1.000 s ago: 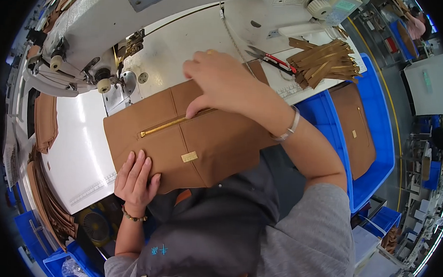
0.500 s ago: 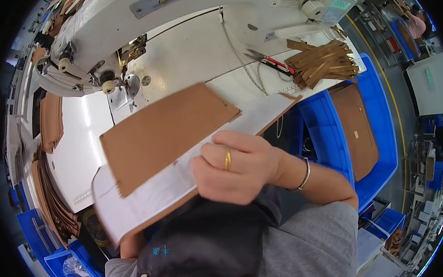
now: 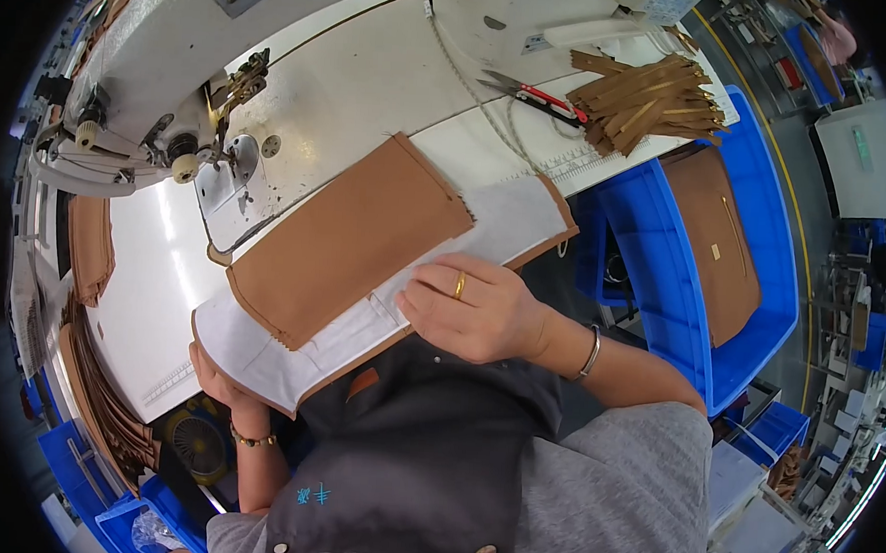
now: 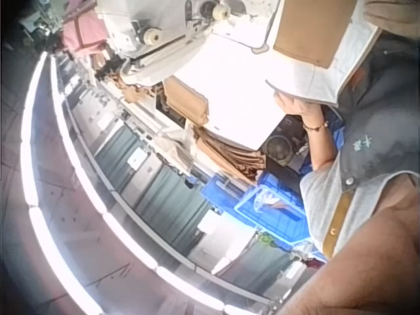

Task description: Sewing a zipper onto leather panels using an industrial sewing machine.

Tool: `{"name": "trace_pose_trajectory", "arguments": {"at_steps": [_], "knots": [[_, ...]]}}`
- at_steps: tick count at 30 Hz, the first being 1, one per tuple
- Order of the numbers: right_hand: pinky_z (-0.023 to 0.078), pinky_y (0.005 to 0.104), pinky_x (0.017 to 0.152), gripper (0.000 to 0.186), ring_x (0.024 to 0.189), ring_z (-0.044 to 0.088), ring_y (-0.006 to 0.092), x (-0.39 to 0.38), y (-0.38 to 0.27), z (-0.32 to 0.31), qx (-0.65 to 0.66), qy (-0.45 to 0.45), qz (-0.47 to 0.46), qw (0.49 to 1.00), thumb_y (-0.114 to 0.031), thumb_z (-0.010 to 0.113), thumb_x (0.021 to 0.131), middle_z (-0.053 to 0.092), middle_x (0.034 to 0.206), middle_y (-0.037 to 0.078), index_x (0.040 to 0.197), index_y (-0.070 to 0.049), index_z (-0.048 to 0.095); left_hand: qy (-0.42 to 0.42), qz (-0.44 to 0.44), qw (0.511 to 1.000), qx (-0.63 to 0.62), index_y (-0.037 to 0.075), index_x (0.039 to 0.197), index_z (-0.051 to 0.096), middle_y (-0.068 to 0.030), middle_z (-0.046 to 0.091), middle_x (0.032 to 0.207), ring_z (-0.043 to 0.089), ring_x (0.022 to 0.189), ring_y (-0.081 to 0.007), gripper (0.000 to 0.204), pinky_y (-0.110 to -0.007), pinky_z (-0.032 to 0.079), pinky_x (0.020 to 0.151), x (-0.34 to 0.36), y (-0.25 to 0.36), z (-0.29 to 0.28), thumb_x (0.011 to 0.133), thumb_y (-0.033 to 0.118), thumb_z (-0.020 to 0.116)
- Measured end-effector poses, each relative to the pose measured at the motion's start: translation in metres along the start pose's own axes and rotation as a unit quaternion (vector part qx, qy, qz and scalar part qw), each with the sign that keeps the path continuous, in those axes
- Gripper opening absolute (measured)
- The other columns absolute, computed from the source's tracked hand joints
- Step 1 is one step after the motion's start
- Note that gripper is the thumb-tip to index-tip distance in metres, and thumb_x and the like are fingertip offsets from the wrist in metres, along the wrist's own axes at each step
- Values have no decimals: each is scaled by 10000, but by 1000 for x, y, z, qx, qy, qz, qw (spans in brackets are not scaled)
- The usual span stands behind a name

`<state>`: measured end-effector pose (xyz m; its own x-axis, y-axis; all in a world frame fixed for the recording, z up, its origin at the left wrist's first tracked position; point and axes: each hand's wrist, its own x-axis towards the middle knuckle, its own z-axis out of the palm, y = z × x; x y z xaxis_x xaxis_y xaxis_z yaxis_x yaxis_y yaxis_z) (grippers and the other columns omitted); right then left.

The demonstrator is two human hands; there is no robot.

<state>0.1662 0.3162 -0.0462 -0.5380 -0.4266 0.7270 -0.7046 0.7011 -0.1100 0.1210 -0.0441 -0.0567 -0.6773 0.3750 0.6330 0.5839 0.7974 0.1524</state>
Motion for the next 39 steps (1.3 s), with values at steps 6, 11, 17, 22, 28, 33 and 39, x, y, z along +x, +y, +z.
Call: {"name": "trace_pose_trajectory", "arguments": {"at_steps": [6, 11, 17, 22, 28, 33, 39], "knots": [[620, 351, 781, 186, 888, 751, 250, 24, -2, -19, 61, 11, 59, 996, -54, 737, 783, 755, 986, 66, 967, -45, 765, -16, -1, 1000, -14, -77, 1195, 708, -214, 727, 1158, 674, 967, -360, 367, -460, 555, 792, -12, -9, -4, 869, 90, 729], [566, 314, 652, 144, 787, 734, 239, 39, 9, -123, -64, 2, 232, 970, -32, 744, 867, 756, 899, 73, 1005, -56, 774, -7, -8, 999, -36, 23, 970, 768, -113, 743, 972, 672, 875, -288, 98, -399, 532, 805, 1, 2, -4, 884, 68, 785], [490, 201, 819, 144, 893, 641, 55, 4, 17, -281, -337, 145, 441, 819, -57, 754, 971, 750, 950, 13, 1089, 23, 773, 11, -18, 999, -39, 28, 949, 780, -94, 737, 931, 658, 847, -274, 49, -380, 518, 777, 18, 17, -2, 908, 28, 753], [535, 261, 826, 146, 870, 713, 166, -52, 10, -347, -518, 59, 419, 743, -128, 740, 976, 782, 980, 68, 1095, -51, 774, 2, -11, 999, -36, -6, 973, 770, -109, 738, 976, 662, 902, -271, 54, -383, 541, 802, 15, 14, 0, 962, 35, 736], [493, 323, 699, 135, 707, 643, 217, -119, 19, -366, -435, -19, 569, 698, -166, 729, 955, 696, 811, 121, 1018, -47, 734, 0, 0, 1000, -19, -26, 987, 760, -109, 737, 976, 661, 890, -266, 58, -375, 550, 762, 15, 13, 1, 965, 23, 739], [481, 328, 688, 161, 722, 628, 177, -181, 71, -379, -337, -14, 651, 680, -156, 755, 917, 690, 780, 98, 1007, -24, 739, 10, -3, 1000, -12, -1, 973, 769, -106, 724, 945, 647, 853, -284, 54, -390, 526, 733, 16, 13, 1, 958, 39, 734], [565, 377, 809, 191, 904, 743, 269, -190, 144, -317, -400, 37, 581, 708, -194, 758, 926, 764, 983, 121, 1052, -50, 753, 8, -13, 1000, -16, -3, 980, 767, -112, 723, 956, 647, 862, -289, 53, -392, 526, 749, 15, 14, 1, 947, 24, 735]]}}
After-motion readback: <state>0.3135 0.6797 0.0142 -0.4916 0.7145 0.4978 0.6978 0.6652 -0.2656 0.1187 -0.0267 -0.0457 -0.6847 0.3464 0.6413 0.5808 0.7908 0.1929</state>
